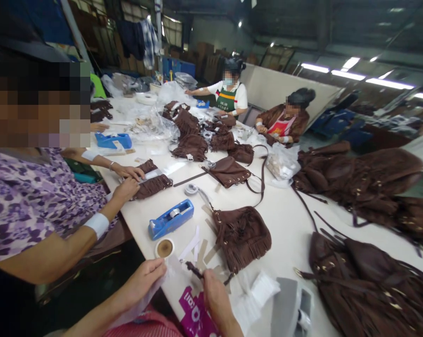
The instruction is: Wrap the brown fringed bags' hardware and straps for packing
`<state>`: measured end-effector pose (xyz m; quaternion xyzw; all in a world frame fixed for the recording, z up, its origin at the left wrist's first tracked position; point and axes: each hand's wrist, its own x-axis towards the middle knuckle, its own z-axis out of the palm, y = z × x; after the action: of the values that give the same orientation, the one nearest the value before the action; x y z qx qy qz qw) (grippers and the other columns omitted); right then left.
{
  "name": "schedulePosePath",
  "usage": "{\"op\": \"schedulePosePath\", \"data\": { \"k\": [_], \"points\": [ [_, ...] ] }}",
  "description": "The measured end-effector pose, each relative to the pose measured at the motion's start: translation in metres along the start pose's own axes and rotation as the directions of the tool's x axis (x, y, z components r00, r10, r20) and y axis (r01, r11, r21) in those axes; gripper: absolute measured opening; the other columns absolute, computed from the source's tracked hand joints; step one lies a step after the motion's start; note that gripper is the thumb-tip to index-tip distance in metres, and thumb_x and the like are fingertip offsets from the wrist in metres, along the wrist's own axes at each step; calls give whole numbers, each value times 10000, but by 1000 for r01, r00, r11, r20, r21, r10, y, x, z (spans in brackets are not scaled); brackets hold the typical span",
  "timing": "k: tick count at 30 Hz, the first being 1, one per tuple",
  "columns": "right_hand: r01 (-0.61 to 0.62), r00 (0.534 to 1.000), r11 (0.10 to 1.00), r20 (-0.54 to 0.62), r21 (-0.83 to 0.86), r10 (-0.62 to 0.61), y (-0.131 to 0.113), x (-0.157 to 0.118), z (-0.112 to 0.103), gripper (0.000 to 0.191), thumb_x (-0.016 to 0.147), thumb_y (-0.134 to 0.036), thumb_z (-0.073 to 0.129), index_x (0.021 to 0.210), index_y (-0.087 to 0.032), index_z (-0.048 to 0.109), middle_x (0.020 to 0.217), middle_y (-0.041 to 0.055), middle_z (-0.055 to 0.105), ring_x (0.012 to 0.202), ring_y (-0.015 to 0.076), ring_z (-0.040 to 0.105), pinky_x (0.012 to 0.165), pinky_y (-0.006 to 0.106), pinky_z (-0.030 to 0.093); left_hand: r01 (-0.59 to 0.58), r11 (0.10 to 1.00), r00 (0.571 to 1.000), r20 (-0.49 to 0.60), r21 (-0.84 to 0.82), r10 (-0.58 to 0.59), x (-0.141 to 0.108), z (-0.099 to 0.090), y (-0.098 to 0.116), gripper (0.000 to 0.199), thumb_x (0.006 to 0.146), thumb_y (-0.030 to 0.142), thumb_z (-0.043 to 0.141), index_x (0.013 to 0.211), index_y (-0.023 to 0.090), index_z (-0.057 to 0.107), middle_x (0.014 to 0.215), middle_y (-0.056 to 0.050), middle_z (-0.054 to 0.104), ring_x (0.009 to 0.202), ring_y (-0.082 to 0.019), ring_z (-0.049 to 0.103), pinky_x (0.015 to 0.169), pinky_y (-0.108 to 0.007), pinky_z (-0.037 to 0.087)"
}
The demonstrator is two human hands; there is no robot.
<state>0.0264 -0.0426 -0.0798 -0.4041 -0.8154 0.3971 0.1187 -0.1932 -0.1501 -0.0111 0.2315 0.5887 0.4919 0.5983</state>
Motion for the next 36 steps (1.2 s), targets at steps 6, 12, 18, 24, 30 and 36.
{"op": "schedulePosePath", "data": {
  "k": [6, 12, 18, 24, 30, 36],
  "points": [
    [-200, 952, 882, -127, 427, 277, -13, 10, -54, 438, 888, -605, 449, 961, -179, 516, 643, -43, 438, 573, 150, 477, 593, 284, 423, -50, 997, 995, 87, 52, 46, 12, 8, 14, 515, 734, 671, 594, 607, 192, 457, 509, 38, 461, 472, -94, 430, 508, -242, 379],
    [-276, 937, 737, 1, 617, 350, -41, 9, -70, 642, 764, -721, 569, 890, -109, 715, 619, -3, 514, 540, 118, 427, 545, 263, 373, -47, 983, 981, 195, 177, 11, 38, 31, 14, 422, 728, 579, 570, 639, 169, 517, 567, -9, 565, 534, -138, 533, 554, -270, 429],
    [-262, 950, 707, 48, 657, 307, -57, 5, -59, 410, 656, -544, 753, 747, -145, 727, 657, -1, 578, 664, 154, 489, 679, 284, 404, -76, 942, 973, 230, 327, -1, 54, 51, 14, 218, 693, 376, 548, 621, 172, 525, 541, 31, 533, 539, -136, 509, 549, -257, 383],
    [-259, 948, 719, 28, 645, 316, -46, 8, -61, 389, 660, -508, 730, 563, -161, 585, 566, -22, 497, 617, 147, 449, 649, 285, 380, -155, 891, 965, 259, 427, 44, 56, 72, 25, 90, 621, 234, 592, 671, 164, 565, 614, 57, 504, 619, -125, 457, 565, -227, 317],
    [-282, 952, 723, 88, 630, 294, -35, 10, -67, 421, 690, -557, 708, 636, -157, 587, 588, -25, 498, 599, 136, 436, 616, 278, 383, -142, 876, 985, 155, 461, 78, 66, 89, 20, 122, 692, 284, 525, 682, 169, 565, 617, 35, 524, 627, -146, 483, 589, -243, 335],
    [-290, 950, 602, 149, 744, 273, -29, 4, -77, 621, 747, -716, 603, 979, -140, 624, 760, 33, 629, 663, 159, 578, 642, 289, 472, -121, 836, 993, 74, 536, 96, 66, 91, 10, 164, 736, 300, 480, 612, 199, 442, 605, 43, 423, 641, -147, 429, 608, -263, 303]
  ]
}}
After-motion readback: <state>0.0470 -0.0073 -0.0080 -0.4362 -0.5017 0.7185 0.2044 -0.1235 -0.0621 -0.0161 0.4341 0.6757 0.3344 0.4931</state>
